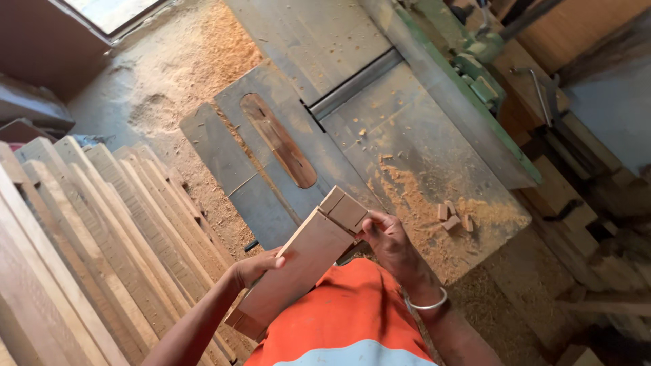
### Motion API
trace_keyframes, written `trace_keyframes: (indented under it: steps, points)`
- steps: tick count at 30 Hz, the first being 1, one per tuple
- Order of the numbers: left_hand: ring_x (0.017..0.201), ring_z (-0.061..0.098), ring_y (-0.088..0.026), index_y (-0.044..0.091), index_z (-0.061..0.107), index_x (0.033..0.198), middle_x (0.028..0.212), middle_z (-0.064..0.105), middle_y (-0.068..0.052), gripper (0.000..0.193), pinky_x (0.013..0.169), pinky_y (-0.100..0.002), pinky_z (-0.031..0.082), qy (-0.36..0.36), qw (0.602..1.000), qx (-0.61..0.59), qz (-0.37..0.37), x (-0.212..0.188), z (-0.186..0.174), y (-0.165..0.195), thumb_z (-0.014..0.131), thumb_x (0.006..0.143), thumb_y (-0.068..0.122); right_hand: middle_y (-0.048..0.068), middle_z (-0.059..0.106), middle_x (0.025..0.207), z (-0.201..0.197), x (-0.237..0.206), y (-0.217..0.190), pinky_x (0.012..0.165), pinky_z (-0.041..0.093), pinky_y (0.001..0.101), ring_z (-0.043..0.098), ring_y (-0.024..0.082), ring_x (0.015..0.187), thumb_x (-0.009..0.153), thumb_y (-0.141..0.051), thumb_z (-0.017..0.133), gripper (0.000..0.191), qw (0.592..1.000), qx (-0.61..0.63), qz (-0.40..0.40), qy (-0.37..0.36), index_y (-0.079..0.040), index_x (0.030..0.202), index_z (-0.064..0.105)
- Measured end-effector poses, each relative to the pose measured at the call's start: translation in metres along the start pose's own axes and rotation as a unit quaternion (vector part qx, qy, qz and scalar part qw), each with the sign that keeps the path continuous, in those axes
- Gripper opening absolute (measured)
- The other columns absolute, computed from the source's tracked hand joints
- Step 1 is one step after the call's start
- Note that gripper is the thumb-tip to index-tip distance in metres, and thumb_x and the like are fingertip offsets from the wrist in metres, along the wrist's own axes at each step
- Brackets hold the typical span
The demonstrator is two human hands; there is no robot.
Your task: The person uses a table saw to cut small rectangular pieces from a larger wooden plank. They repeatedly feed the plank through the saw, remove the cut pieces, and place them on a nearby workbench.
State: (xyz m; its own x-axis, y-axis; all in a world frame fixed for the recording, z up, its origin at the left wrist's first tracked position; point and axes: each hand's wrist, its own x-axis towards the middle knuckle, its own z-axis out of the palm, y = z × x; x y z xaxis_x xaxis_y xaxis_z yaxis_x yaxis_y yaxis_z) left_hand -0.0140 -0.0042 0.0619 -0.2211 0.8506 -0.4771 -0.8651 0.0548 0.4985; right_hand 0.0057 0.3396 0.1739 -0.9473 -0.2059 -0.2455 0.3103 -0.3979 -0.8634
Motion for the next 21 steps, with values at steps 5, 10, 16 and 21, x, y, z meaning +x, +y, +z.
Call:
trace_keyframes:
  steps: [5, 10, 16, 21]
  points:
    - [0.14, 0.045, -0.027, 0.006, 0.026, 0.161, 0.158, 0.043, -0.017, 0.105, 0.116, -0.043, 0.038, 0.008, 0.995, 0.092, -0.027, 0.001, 0.031, 0.015, 0.075, 0.075, 0.042, -0.001, 0.066, 0.087, -0.008, -0.014, 0.027, 0.075, 0.051, 0.0245, 0.06, 0.006, 0.082, 0.093, -0.044, 0.073, 0.046, 0.996, 0.01, -0.023, 0.082, 0.0, 0.101, 0.068]
    - [0.143, 0.043, -0.026, 0.001, 0.03, 0.161, 0.159, 0.044, -0.018, 0.102, 0.117, -0.039, 0.035, -0.023, 0.991, 0.133, -0.005, 0.009, 0.035, 0.011, 0.072, 0.076, 0.036, -0.006, 0.052, 0.076, -0.019, -0.031, 0.048, 0.06, 0.034, 0.0214, 0.041, 0.002, 0.068, 0.103, -0.035, 0.073, 0.038, 0.99, -0.008, -0.053, 0.132, 0.002, 0.095, 0.066]
    - [0.13, 0.052, -0.031, -0.006, 0.034, 0.156, 0.146, 0.053, -0.022, 0.097, 0.111, -0.041, 0.042, -0.09, 0.995, 0.024, -0.032, 0.017, 0.032, 0.003, 0.076, 0.077, 0.032, 0.003, 0.071, 0.085, -0.003, -0.036, 0.058, 0.078, 0.058, 0.025, 0.068, 0.01, 0.08, 0.088, -0.032, 0.074, 0.03, 0.962, 0.203, -0.062, 0.173, -0.004, 0.093, 0.066]
    - [0.123, 0.058, -0.022, 0.003, 0.04, 0.152, 0.14, 0.06, -0.014, 0.088, 0.106, -0.037, 0.046, 0.032, 0.996, 0.052, -0.059, 0.016, 0.024, -0.004, 0.074, 0.077, 0.033, 0.012, 0.075, 0.081, -0.057, -0.029, 0.049, 0.062, 0.062, 0.028, 0.075, 0.018, 0.066, 0.095, -0.047, 0.063, 0.049, 0.926, -0.18, -0.108, 0.313, 0.001, 0.096, 0.068]
